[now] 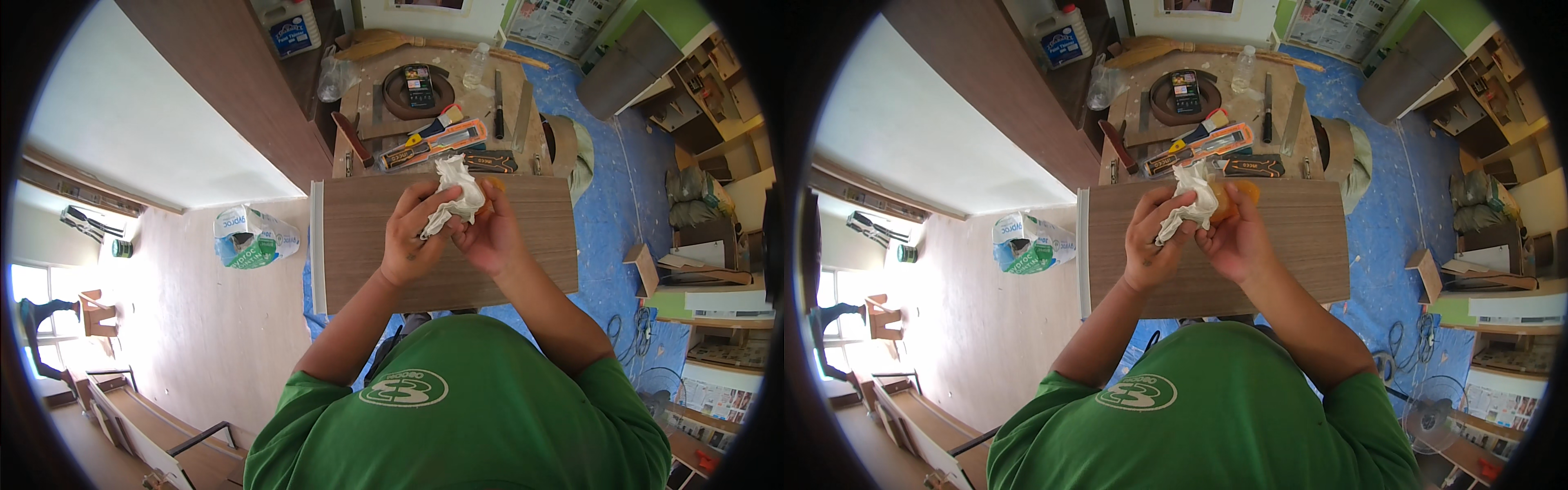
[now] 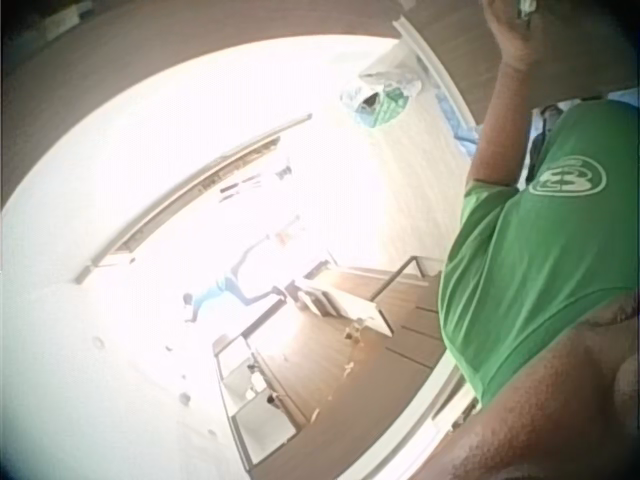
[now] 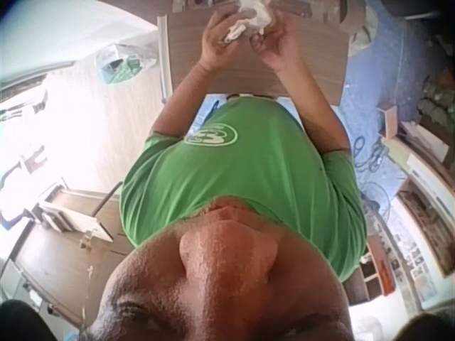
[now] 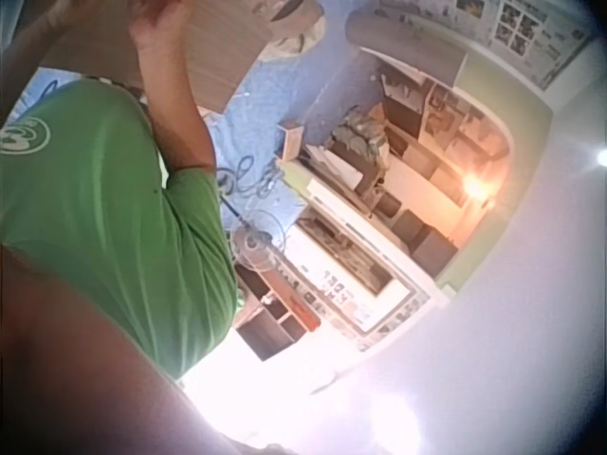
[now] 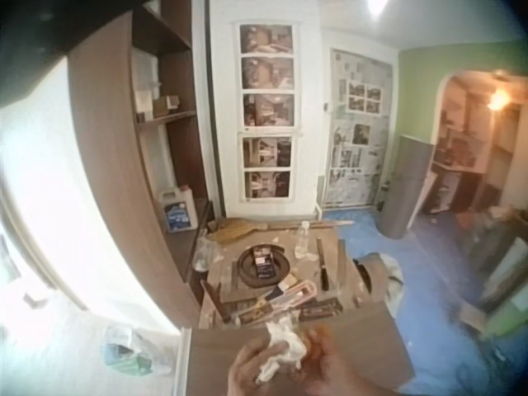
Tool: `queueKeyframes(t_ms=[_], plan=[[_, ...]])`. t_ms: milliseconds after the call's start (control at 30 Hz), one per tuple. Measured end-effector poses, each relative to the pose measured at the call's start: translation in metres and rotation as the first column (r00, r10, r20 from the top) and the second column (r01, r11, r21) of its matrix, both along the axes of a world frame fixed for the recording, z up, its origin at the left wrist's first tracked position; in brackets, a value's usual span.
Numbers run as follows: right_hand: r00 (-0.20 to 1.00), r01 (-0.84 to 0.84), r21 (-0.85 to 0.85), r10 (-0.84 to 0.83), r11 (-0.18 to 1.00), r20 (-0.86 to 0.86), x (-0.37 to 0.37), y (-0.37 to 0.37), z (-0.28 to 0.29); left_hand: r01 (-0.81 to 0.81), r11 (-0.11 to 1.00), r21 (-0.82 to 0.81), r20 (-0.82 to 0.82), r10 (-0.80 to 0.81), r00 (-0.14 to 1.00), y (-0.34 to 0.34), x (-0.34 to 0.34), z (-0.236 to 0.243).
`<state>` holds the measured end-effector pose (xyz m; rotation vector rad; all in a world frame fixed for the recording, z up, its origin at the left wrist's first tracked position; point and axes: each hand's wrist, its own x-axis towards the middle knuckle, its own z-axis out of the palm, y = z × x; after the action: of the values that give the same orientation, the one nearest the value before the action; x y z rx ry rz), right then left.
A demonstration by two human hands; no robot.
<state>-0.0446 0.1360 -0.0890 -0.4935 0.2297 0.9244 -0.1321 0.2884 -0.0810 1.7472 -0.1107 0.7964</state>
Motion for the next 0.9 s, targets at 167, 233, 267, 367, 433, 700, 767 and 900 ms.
queueKeyframes(t_ms=[167, 233, 267, 367, 433, 700, 767, 900], plan=[[0.999, -0.016, -0.041, 0.018, 0.999, 0.041, 0.0, -0.004, 0.001, -0.043, 0.998, 0.037, -0.03, 0.045, 0.999, -0.007, -0.003, 0.007], [0.999, -0.007, -0.085, 0.011, 0.996, 0.043, -0.002, -0.002, 0.003, -0.058, 0.997, 0.044, -0.029, 0.06, 0.998, -0.01, -0.002, 0.009], [0.999, -0.01, -0.086, 0.015, 0.996, 0.049, -0.002, -0.004, 0.003, -0.063, 0.997, 0.05, -0.019, 0.064, 0.998, -0.011, -0.001, 0.01], [0.999, -0.02, -0.09, 0.024, 0.996, 0.039, 0.0, -0.007, 0.0, -0.089, 0.995, 0.047, -0.018, 0.089, 0.996, -0.014, 0.003, 0.016], [0.999, -0.029, -0.074, 0.031, 0.997, 0.029, 0.003, -0.01, -0.006, -0.097, 0.994, 0.052, -0.019, 0.098, 0.995, -0.014, 0.007, 0.016], [0.997, 0.019, -0.148, -0.008, 0.989, 0.071, 0.005, -0.02, -0.008, -0.119, 0.992, 0.037, -0.259, 0.124, 0.958, 0.0, 0.024, 0.002], [0.996, 0.073, -0.123, -0.065, 0.99, 0.067, 0.006, -0.019, -0.001, -0.127, 0.97, -0.206, -0.436, 0.026, 0.9, 0.012, 0.031, -0.005], [0.997, 0.056, -0.08, -0.06, 0.995, -0.05, 0.019, -0.026, -0.004, -0.076, 0.778, -0.624, -0.412, -0.245, 0.878, 0.021, 0.026, -0.019]])
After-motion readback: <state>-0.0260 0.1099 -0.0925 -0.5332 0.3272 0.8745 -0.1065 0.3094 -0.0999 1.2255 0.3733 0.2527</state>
